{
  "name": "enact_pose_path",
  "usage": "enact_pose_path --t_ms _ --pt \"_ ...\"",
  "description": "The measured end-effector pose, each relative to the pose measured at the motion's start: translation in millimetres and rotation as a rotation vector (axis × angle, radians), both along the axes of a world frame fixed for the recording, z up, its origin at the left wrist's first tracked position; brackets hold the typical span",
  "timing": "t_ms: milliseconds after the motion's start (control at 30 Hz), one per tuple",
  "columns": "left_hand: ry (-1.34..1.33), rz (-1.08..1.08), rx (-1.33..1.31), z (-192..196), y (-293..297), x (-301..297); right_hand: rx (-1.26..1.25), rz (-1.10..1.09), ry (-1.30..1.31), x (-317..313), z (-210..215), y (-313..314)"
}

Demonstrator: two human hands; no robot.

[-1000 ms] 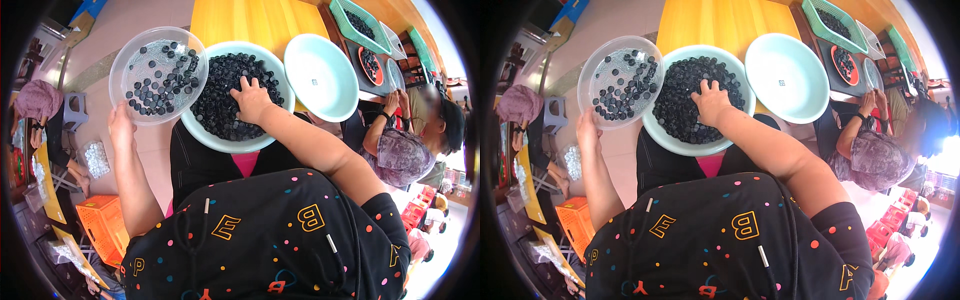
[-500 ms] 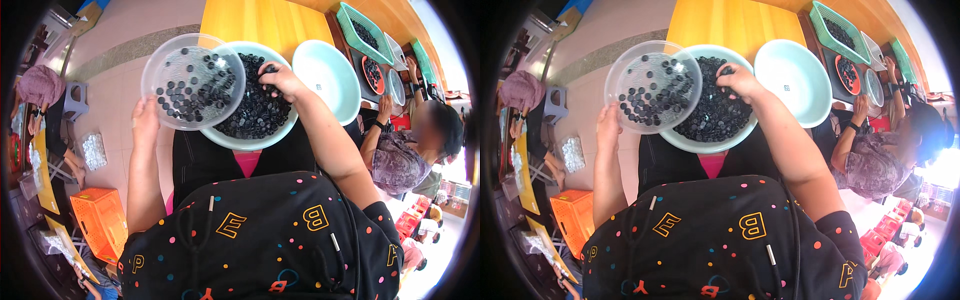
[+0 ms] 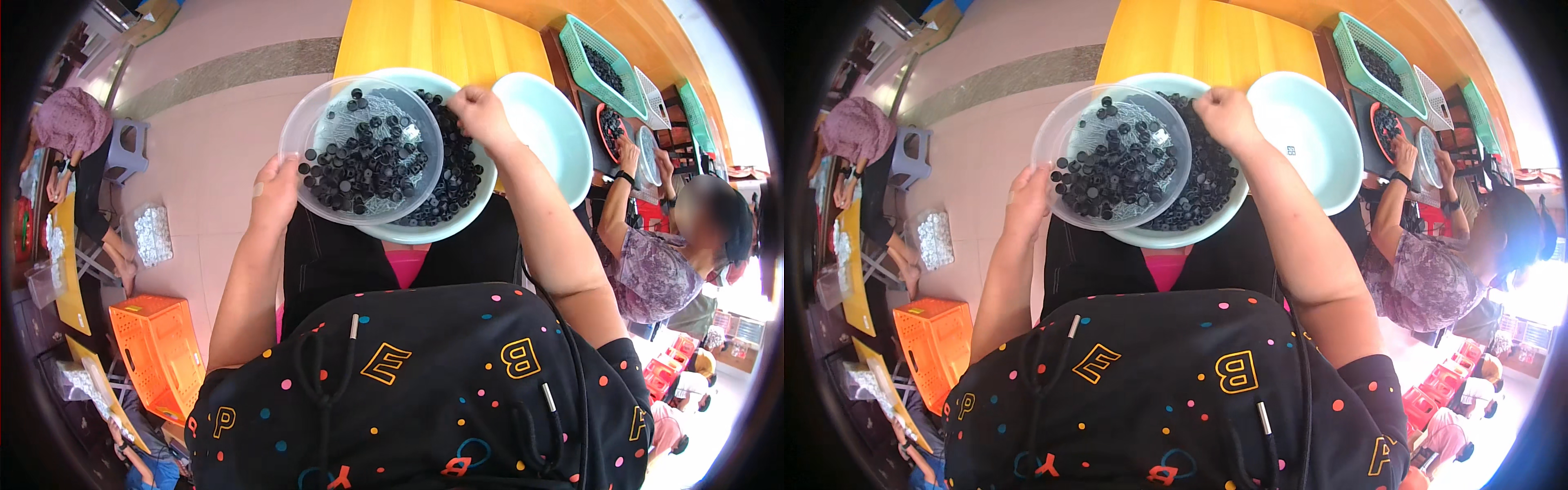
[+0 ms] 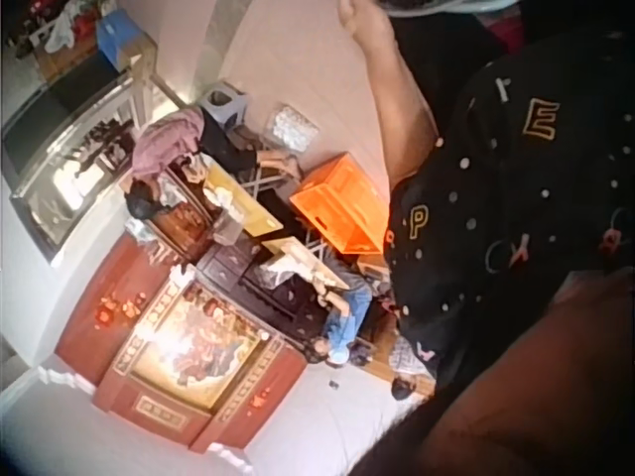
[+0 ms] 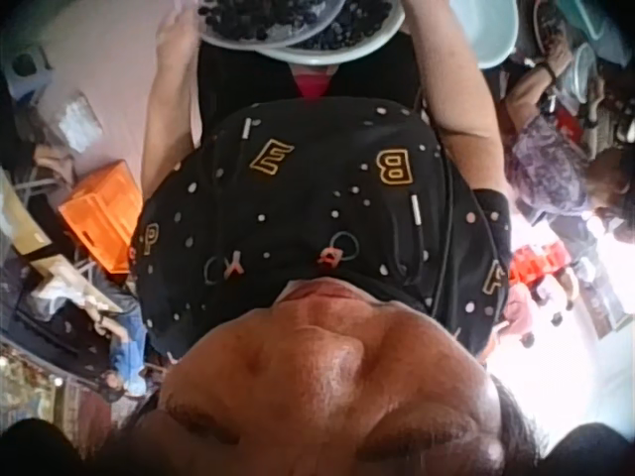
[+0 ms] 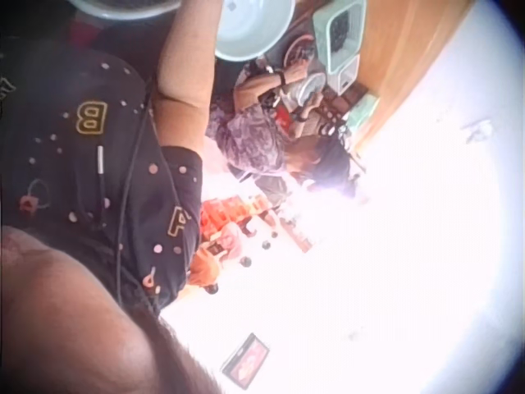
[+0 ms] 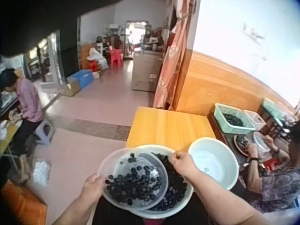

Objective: The person places a basin of plastic parts onto the table and assembles plastic caps with small components by hand, dropping the finished pieces into another basin.

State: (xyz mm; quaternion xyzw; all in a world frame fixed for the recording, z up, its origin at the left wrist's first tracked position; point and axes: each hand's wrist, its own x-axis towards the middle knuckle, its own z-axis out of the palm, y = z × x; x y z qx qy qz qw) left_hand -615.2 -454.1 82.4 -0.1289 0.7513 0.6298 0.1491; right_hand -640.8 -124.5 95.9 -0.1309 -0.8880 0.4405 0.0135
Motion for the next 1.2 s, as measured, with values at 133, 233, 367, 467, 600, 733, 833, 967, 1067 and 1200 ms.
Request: enact_pose_path --t_ms 133,233,367,467,600,733,833,967,1067,1200 --pt "0.030 0.105 0.180 -5 -17 -6 0.543 0.380 -0.170 13 -37 -44" --pt "0.086 0.080 0.100 -15 -31 -14 0.554 0.379 -0.281 34 -19 -88" --pt "0.117 0.085 0.071 -12 -27 -22 0.669 0.402 -0.209 23 -45 -82" --pt "0.087 0.092 0.112 2 -14 -21 0.719 0.466 -0.169 2 -67 -58" --pt "0.070 0.108 0.108 3 -8 -24 0.497 0.415 -0.017 -17 -64 -20" --pt "0.092 0.040 -0.010 -9 -6 -34 -0.025 -0.001 -0.060 -23 -36 15" --pt "0.149 -0.043 -0.014 -30 3 -49 -0.248 -0.038 -0.095 -19 10 2" --pt "0.279 -0.246 -0.205 -52 22 -64 -0.052 0.261 0.112 -15 10 -34" --pt "0.521 -0.368 -0.822 -29 39 -56 0.005 0.400 0.201 -3 13 -61" --pt "0.562 -0.310 -0.843 -24 38 -55 0.084 0.070 0.208 -1 -14 -23"
